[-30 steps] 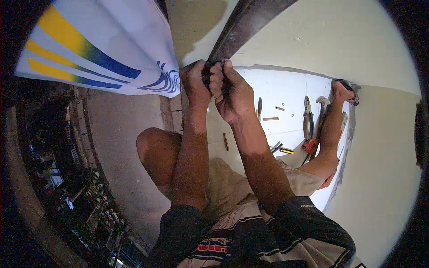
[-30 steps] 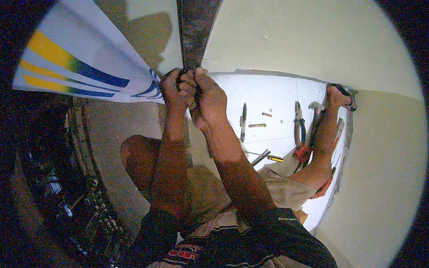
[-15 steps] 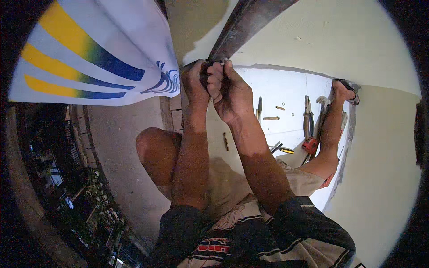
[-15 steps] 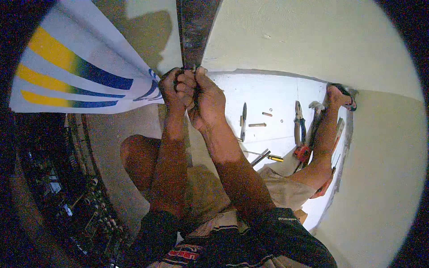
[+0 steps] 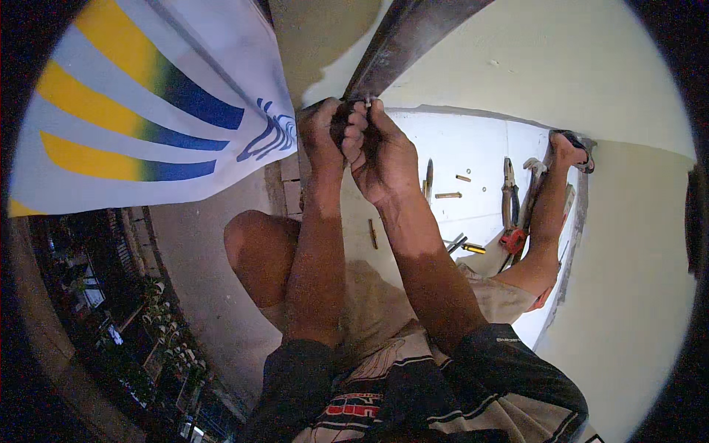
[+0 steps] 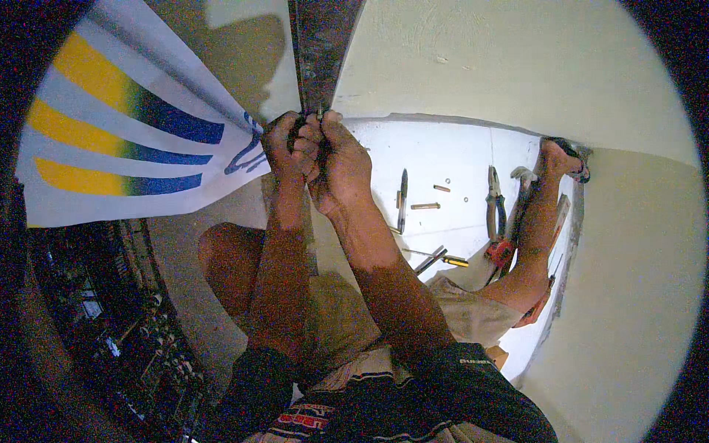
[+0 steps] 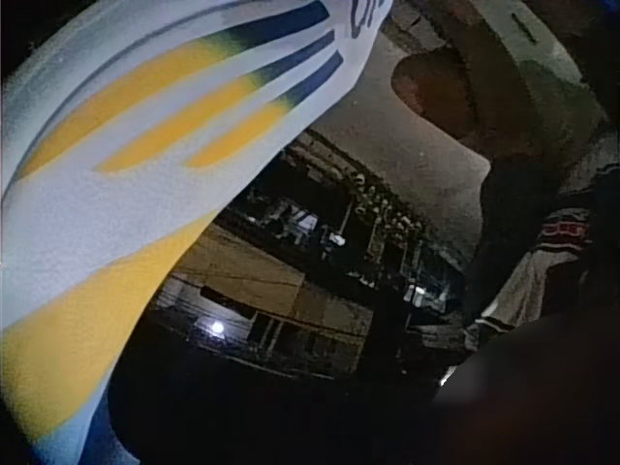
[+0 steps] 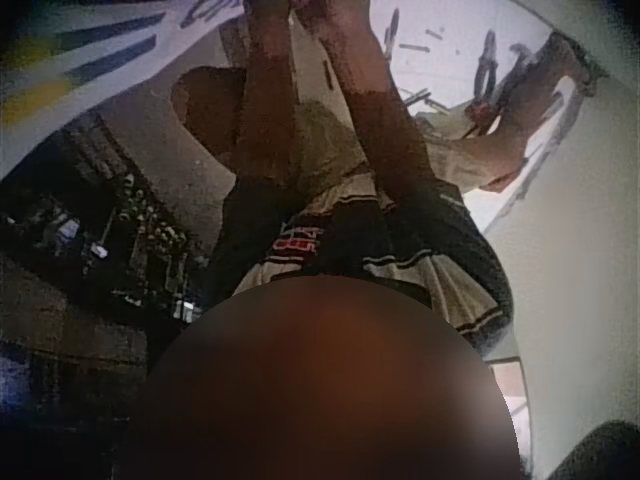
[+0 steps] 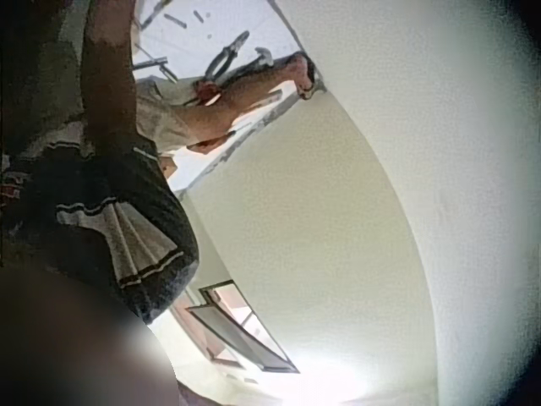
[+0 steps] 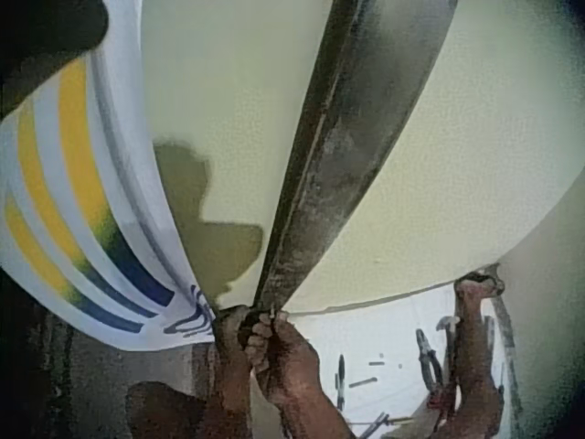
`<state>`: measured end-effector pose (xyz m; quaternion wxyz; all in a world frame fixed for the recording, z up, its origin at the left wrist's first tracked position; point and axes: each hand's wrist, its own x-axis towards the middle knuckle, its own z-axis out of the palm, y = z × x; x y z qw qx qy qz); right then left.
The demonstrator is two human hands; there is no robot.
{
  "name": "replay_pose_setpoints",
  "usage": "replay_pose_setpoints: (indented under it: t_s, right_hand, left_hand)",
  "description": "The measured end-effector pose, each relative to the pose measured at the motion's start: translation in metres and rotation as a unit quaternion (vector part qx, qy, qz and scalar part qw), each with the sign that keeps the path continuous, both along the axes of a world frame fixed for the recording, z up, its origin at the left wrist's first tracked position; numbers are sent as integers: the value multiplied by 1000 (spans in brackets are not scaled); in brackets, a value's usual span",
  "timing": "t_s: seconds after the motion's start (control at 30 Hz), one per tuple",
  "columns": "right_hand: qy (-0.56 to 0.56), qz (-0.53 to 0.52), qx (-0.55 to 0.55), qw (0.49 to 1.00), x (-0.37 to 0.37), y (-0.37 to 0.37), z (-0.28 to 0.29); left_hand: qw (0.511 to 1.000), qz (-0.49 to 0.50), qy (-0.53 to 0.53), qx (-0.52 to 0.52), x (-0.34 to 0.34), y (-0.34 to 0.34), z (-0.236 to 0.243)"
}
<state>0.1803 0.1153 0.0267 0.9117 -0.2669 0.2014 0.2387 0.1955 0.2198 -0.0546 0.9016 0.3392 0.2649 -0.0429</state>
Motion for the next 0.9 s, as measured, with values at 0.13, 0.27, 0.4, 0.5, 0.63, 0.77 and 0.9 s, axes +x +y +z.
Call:
replay_pose_setpoints:
  t_s: [0.13, 0.27, 0.4, 0.5, 0.63, 0.77, 0.9]
  right_hand:
    - [2, 6, -19, 1000, 0, 0, 2]
    - [-6, 5, -23, 1000, 0, -2, 4]
    - [15, 0, -7, 1000, 1, 1, 6]
    - [18, -7, -1, 1000, 1, 1, 7]
    - [6, 10, 25, 1000, 3, -4, -2]
    - [-2, 27, 40, 999, 4, -5, -2]
    - [4, -9, -61, 998, -1, 1, 11]
  left_hand:
    - [993, 22, 13, 114, 7, 1, -16]
    - [980, 60, -11, 190, 1, -9, -4]
    - [985, 71, -24, 158, -3, -8, 16]
    - [998, 48, -28, -4, -1, -4, 13]
    - [998, -10, 7, -68, -3, -3, 24]
    - [995, -40, 35, -79, -3, -2, 34]
    - [980, -54, -5, -192, 0, 5, 9]
